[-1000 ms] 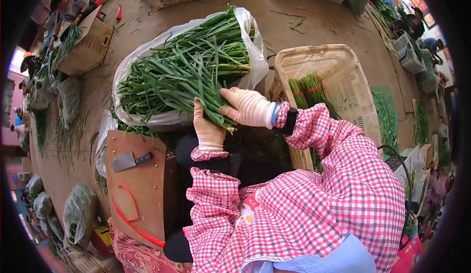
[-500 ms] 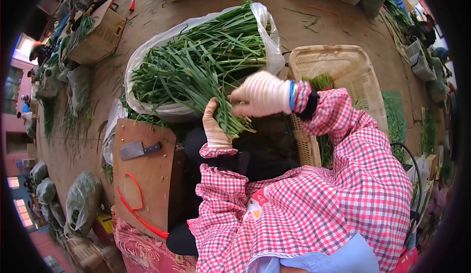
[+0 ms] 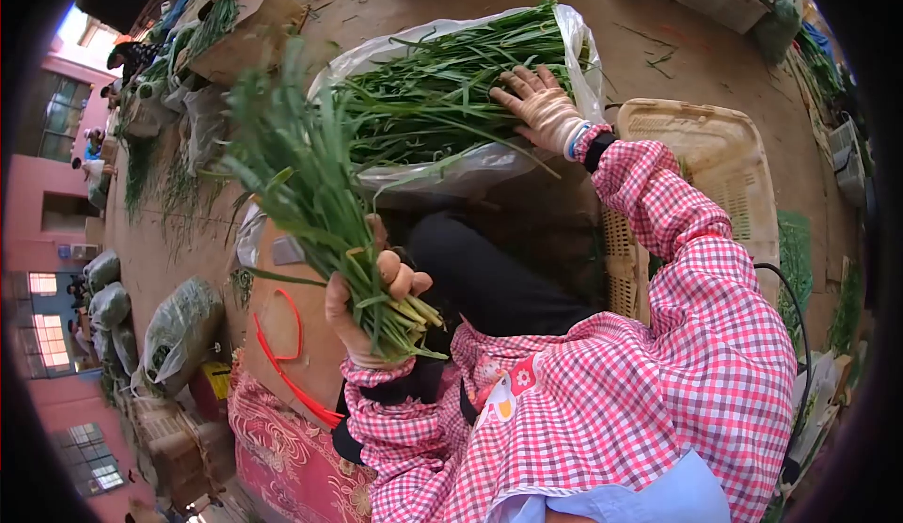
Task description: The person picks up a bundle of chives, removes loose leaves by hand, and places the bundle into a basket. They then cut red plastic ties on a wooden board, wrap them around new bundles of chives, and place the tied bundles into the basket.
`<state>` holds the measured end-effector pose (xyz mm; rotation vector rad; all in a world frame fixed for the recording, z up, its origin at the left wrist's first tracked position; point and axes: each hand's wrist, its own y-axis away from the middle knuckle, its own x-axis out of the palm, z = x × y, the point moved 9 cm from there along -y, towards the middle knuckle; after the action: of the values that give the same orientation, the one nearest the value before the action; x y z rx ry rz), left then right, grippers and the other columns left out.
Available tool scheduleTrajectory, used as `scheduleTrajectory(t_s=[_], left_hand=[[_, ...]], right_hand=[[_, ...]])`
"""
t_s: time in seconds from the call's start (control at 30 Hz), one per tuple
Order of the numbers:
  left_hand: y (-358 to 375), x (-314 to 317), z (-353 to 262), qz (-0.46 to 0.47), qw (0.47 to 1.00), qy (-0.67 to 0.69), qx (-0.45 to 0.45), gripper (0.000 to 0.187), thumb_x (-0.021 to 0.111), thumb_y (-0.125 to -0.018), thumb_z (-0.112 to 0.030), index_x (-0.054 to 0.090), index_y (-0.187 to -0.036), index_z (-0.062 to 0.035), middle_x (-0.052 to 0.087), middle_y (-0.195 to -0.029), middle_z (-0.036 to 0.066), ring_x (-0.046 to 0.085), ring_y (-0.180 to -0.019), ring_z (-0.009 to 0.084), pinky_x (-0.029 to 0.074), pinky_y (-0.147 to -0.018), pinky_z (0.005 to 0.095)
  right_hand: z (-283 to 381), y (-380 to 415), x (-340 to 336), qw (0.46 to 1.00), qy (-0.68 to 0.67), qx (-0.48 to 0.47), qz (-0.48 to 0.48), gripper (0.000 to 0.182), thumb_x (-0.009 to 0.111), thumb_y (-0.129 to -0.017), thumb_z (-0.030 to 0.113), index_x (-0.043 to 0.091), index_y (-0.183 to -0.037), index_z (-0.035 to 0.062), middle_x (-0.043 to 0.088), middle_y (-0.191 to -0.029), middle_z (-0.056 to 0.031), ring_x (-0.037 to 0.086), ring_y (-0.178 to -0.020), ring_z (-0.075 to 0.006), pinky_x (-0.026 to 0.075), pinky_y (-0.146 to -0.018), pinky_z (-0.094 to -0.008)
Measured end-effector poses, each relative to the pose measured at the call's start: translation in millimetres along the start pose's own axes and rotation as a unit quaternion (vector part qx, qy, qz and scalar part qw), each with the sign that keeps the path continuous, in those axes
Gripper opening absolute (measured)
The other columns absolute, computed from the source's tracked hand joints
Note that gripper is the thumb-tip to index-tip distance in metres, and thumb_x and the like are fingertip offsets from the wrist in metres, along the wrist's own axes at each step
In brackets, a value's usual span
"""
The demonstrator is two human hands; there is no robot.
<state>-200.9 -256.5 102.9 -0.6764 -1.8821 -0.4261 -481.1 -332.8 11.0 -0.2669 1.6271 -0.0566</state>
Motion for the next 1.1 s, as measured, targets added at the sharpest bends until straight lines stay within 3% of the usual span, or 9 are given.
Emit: scheduleTrajectory(t_s=[0.27, 0.43, 0.47, 0.53, 0.67, 0.73, 0.9, 1.03, 1.1], left_hand=[[32.8, -66.7, -6.9, -0.114, 0.993, 0.007, 0.0, 0.052, 0.057, -0.088, -0.03, 0.043, -0.128, -0.0007, 0.057, -0.085, 0.007, 0.055, -0.07, 0.0191, 0.044, -0.084, 0.0404], [71.3, -109.3, 6.5, -0.19, 0.981, -0.024, -0.027, 0.04, 0.059, -0.086, -0.028, 0.055, -0.113, 0.0013, 0.061, -0.088, 0.012, 0.061, -0.074, 0.0242, 0.048, -0.086, 0.0475], [78.8, -113.4, 9.0, -0.208, 0.977, -0.035, -0.035, 0.037, 0.059, -0.085, -0.027, 0.058, -0.108, 0.0013, 0.062, -0.089, 0.014, 0.062, -0.075, 0.0256, 0.049, -0.087, 0.0493], [89.3, -108.1, 5.7, -0.209, 0.976, -0.063, -0.023, 0.032, 0.06, -0.083, -0.025, 0.061, -0.103, 0.0008, 0.063, -0.089, 0.014, 0.062, -0.076, 0.0259, 0.05, -0.085, 0.0486], [111.0, -105.0, 8.1, -0.211, 0.963, -0.152, -0.065, 0.035, 0.063, -0.079, -0.019, 0.058, -0.107, 0.0007, 0.063, -0.093, 0.012, 0.064, -0.083, 0.0252, 0.051, -0.084, 0.0448], [118.1, -83.8, 9.6, -0.191, 0.951, -0.23, -0.074, 0.043, 0.067, -0.075, -0.014, 0.054, -0.113, 0.0, 0.062, -0.097, 0.01, 0.063, -0.085, 0.0235, 0.053, -0.081, 0.0406], [157.5, -114.4, 25.9, -0.189, 0.914, -0.291, -0.21, 0.053, 0.066, -0.073, -0.002, 0.048, -0.123, -0.0004, 0.061, -0.107, 0.011, 0.062, -0.09, 0.0217, 0.053, -0.078, 0.0343], [177.6, -157.4, 32.8, -0.207, 0.886, -0.329, -0.252, 0.054, 0.064, -0.07, 0.008, 0.051, -0.121, -0.0021, 0.061, -0.109, 0.008, 0.061, -0.093, 0.0193, 0.052, -0.079, 0.0344], [165.3, -155.4, 23.1, -0.181, 0.893, -0.358, -0.203, 0.051, 0.063, -0.074, 0.002, 0.05, -0.123, -0.0041, 0.061, -0.111, 0.007, 0.058, -0.101, 0.0182, 0.049, -0.088, 0.0346]], right_hand=[[0.9, -6.0, -26.4, 0.994, -0.013, -0.015, 0.104, 0.07, 0.067, -0.075, 0.03, 0.037, -0.137, 0.0182, 0.034, -0.142, -0.0134, 0.026, -0.135, -0.0325, 0.017, -0.11, -0.0508], [39.8, 2.4, -118.2, 0.967, -0.251, -0.013, -0.034, 0.06, 0.069, -0.076, 0.027, 0.047, -0.13, 0.0101, 0.048, -0.131, -0.0156, 0.043, -0.123, -0.0329, 0.034, -0.103, -0.0418], [60.1, 8.9, -126.3, 0.934, -0.356, -0.016, -0.016, 0.058, 0.07, -0.076, 0.025, 0.049, -0.127, 0.0067, 0.053, -0.126, -0.0159, 0.048, -0.119, -0.0317, 0.039, -0.099, -0.0391], [114.5, 26.4, -91.7, 0.699, -0.706, -0.018, 0.11, 0.055, 0.07, -0.081, 0.021, 0.049, -0.126, -0.0007, 0.057, -0.122, -0.0156, 0.051, -0.115, -0.0212, 0.038, -0.1, -0.0328], [230.9, 61.9, -58.8, 0.542, -0.773, -0.098, 0.314, 0.073, 0.069, -0.083, 0.022, 0.03, -0.14, 0.0013, 0.048, -0.131, -0.0107, 0.043, -0.121, -0.0176, 0.032, -0.104, -0.0328], [268.7, 57.1, -62.7, 0.497, -0.811, -0.174, 0.255, 0.069, 0.067, -0.084, 0.036, 0.036, -0.137, 0.0035, 0.051, -0.128, -0.0074, 0.046, -0.118, -0.0172, 0.035, -0.102, -0.0335], [302.0, 36.3, -71.5, 0.197, -0.947, -0.038, 0.251, 0.049, 0.066, -0.082, 0.031, 0.051, -0.123, 0.0073, 0.059, -0.109, -0.0025, 0.056, -0.099, -0.014, 0.046, -0.087, -0.0311], [318.2, 26.3, -55.0, 0.387, -0.894, 0.019, 0.226, 0.037, 0.068, -0.074, 0.01, 0.062, -0.11, 0.0054, 0.063, -0.099, -0.0015, 0.057, -0.092, -0.013, 0.047, -0.082, -0.0285], [326.6, 19.2, -47.5, 0.408, -0.884, 0.033, 0.227, 0.037, 0.068, -0.073, 0.007, 0.063, -0.109, 0.0043, 0.064, -0.097, -0.0017, 0.058, -0.087, -0.0126, 0.048, -0.08, -0.0285]])
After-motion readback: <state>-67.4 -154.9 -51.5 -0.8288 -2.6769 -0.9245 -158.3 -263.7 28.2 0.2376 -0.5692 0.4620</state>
